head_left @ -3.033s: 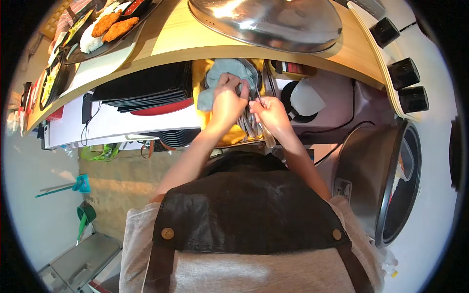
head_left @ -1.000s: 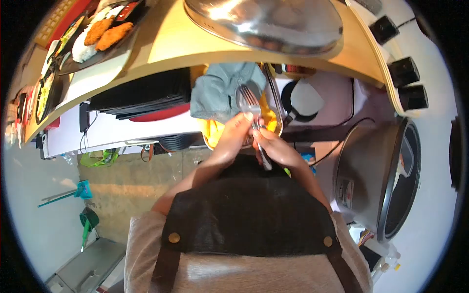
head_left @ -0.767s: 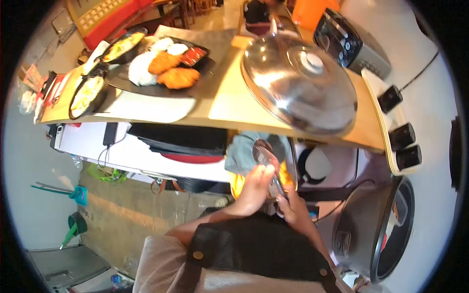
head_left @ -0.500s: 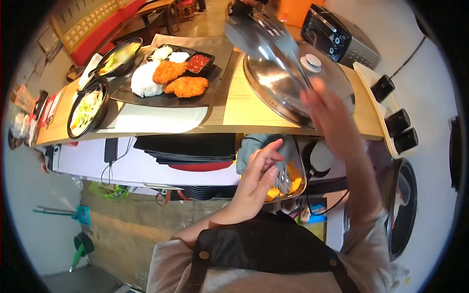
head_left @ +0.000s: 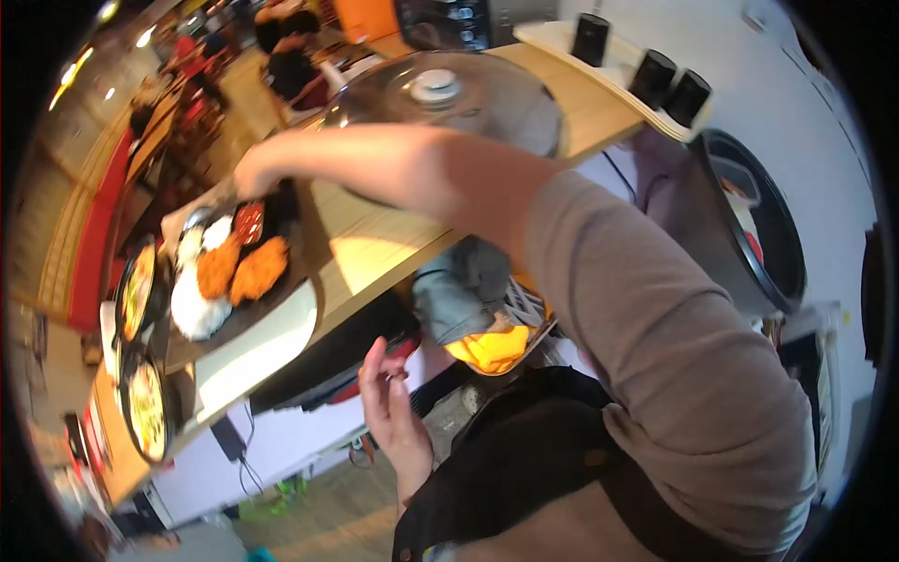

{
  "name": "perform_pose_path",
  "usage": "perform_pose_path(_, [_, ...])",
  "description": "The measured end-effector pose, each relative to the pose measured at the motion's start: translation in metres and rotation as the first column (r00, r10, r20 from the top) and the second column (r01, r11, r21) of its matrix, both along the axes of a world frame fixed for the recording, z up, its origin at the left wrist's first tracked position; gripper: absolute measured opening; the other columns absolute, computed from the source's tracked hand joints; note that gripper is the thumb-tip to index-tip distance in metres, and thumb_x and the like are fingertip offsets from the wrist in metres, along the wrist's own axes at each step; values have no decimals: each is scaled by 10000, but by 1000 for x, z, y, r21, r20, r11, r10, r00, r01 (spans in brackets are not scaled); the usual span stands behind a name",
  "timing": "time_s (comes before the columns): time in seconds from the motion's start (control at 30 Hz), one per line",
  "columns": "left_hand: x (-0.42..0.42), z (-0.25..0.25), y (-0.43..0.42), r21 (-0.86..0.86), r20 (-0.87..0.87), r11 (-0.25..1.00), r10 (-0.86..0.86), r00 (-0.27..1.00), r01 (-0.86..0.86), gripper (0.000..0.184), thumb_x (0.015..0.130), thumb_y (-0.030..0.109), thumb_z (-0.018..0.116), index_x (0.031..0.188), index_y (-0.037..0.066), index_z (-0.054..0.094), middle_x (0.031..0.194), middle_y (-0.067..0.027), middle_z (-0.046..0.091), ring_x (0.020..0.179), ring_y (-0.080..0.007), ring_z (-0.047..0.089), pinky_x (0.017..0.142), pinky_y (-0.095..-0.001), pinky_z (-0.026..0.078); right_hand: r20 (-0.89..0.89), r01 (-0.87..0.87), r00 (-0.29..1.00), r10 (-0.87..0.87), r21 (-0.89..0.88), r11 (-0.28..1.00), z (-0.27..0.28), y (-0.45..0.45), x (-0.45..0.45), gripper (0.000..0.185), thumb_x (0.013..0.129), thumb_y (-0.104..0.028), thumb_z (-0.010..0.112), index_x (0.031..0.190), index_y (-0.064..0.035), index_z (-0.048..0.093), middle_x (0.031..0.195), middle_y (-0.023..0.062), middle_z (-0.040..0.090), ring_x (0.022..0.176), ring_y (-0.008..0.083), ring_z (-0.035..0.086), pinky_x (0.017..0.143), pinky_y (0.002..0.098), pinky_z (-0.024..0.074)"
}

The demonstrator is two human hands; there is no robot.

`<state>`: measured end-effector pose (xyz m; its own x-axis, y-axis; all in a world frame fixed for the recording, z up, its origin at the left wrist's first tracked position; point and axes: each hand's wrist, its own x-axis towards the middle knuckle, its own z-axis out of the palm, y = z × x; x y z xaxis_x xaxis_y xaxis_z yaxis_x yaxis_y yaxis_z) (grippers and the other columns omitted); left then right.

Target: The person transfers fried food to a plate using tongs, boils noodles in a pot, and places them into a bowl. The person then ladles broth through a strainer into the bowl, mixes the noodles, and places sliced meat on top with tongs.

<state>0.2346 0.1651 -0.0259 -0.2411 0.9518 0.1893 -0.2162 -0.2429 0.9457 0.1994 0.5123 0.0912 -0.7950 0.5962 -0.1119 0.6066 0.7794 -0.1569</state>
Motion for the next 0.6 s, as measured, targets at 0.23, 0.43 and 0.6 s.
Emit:
perform_pose_path(0.23, [0,1,7,-12,-48,999,-33,998,33,410,894,95,479,1285,-26,446,985,-59,495,940,-134,447,886,-266,337,-197,149,974,-111,189,971,13,-45,26,307,764,-146,529,1014,-47,677,1038,160,653,1005,329,612,827,426,494])
perform_pose_path(0.43, [-13,-13,10,-15,-95,987,-158,983,158,302,914,74,477,1190,-45,500,920,-41,488,868,-102,459,795,-228,379,447,662,564,-694,259,704,74,-28,124,289,804,-240,560,1035,-109,674,1040,130,644,984,293,600,807,499,463])
perform_pose_path(0.6, [9,-9,18,-61,-91,959,-283,955,278,178,856,0,456,1004,-7,554,834,-60,515,815,-133,473,817,-262,372,7,587,777,-629,352,729,0,-12,222,350,765,-235,575,1088,-112,633,999,143,647,933,291,624,742,490,483])
